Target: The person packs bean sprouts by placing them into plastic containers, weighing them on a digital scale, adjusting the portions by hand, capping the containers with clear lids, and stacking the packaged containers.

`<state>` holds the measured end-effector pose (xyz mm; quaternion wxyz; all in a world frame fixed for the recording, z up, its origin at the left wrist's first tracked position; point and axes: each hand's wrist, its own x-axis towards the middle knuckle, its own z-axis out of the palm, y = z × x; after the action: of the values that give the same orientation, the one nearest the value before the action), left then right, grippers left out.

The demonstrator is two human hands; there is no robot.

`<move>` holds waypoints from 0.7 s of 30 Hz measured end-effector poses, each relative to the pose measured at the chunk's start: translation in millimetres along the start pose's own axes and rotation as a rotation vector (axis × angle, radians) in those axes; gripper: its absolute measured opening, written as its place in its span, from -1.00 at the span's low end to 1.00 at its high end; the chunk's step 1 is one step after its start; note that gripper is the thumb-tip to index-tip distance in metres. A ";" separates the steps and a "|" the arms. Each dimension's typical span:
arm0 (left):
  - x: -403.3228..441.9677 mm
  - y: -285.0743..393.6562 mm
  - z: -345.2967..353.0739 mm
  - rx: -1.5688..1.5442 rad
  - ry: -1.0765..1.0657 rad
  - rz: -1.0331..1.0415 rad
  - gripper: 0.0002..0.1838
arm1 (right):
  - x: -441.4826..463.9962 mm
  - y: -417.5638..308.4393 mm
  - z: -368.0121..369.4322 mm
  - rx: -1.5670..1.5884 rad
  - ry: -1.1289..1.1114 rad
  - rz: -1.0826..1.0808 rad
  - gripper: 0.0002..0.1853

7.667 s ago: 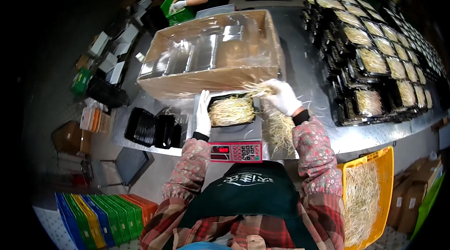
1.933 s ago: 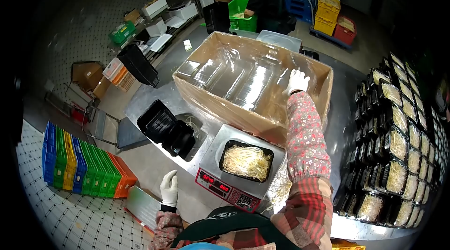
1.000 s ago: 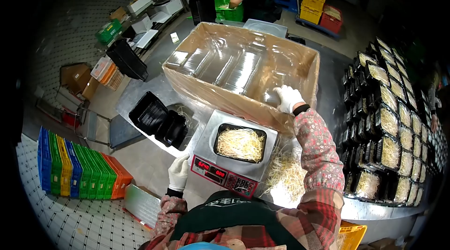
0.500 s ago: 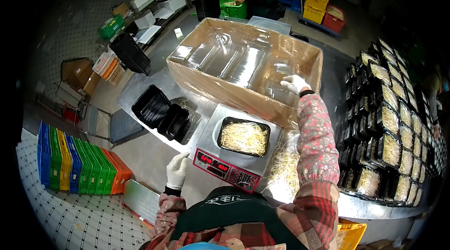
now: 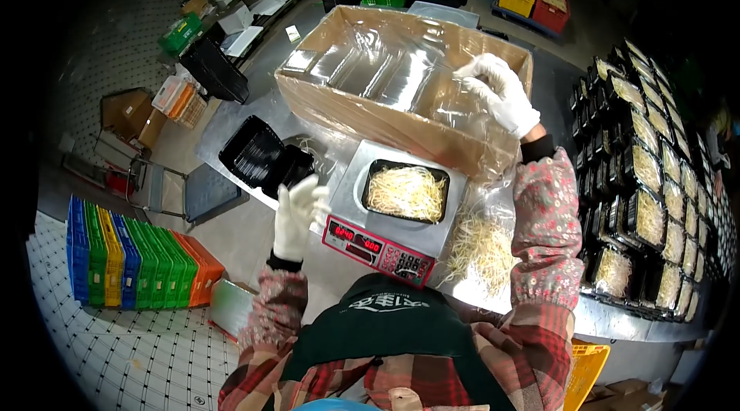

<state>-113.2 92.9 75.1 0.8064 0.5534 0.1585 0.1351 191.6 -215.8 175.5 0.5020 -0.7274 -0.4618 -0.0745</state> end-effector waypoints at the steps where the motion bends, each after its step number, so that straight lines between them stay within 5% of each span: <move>1: 12.6 11.6 7.7 -0.135 -0.106 -0.072 -0.07 | -2.2 -29.8 1.7 -0.025 -0.063 -0.100 -0.90; 3: 36.3 36.6 27.4 -0.339 -0.268 -0.188 -0.01 | -7.1 -74.8 6.9 -0.139 -0.196 -0.414 -0.88; 7: 72.0 69.9 56.0 -0.376 -0.397 -0.343 -0.24 | -33.8 -100.5 29.0 -0.068 -0.441 -0.458 -0.81; 8: 76.7 74.0 57.4 -0.200 -0.342 -0.231 -0.34 | -43.3 -96.6 28.5 -0.059 -0.440 -0.455 -0.81; 10: 76.5 70.5 63.3 -0.078 -0.419 -0.036 -0.37 | -61.9 -83.1 25.6 0.020 -0.289 -0.183 -0.78; 12: 63.1 66.6 76.2 0.033 -0.373 0.051 -0.23 | -82.1 -74.0 28.2 0.111 -0.168 -0.013 -0.54; 14: 51.4 47.8 83.0 0.144 -0.422 0.150 -0.19 | -106.9 -73.2 59.3 0.525 0.037 0.286 -0.39; 17: 40.9 15.3 78.0 0.250 -0.504 0.103 -0.20 | -147.3 -48.3 95.5 0.413 0.209 0.453 -0.32; 20: 43.0 -33.0 62.3 0.621 -0.357 0.089 -0.52 | -177.7 -13.6 120.9 0.070 0.182 0.544 -0.50; 21: 53.9 -48.3 59.0 0.829 -0.263 0.361 -0.60 | -183.0 1.4 131.1 -0.065 0.169 0.524 -0.55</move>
<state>-38.0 47.0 44.1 0.4941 0.8600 -0.0031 0.1272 43.2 -220.4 6.4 0.5172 -0.8291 -0.2118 -0.0171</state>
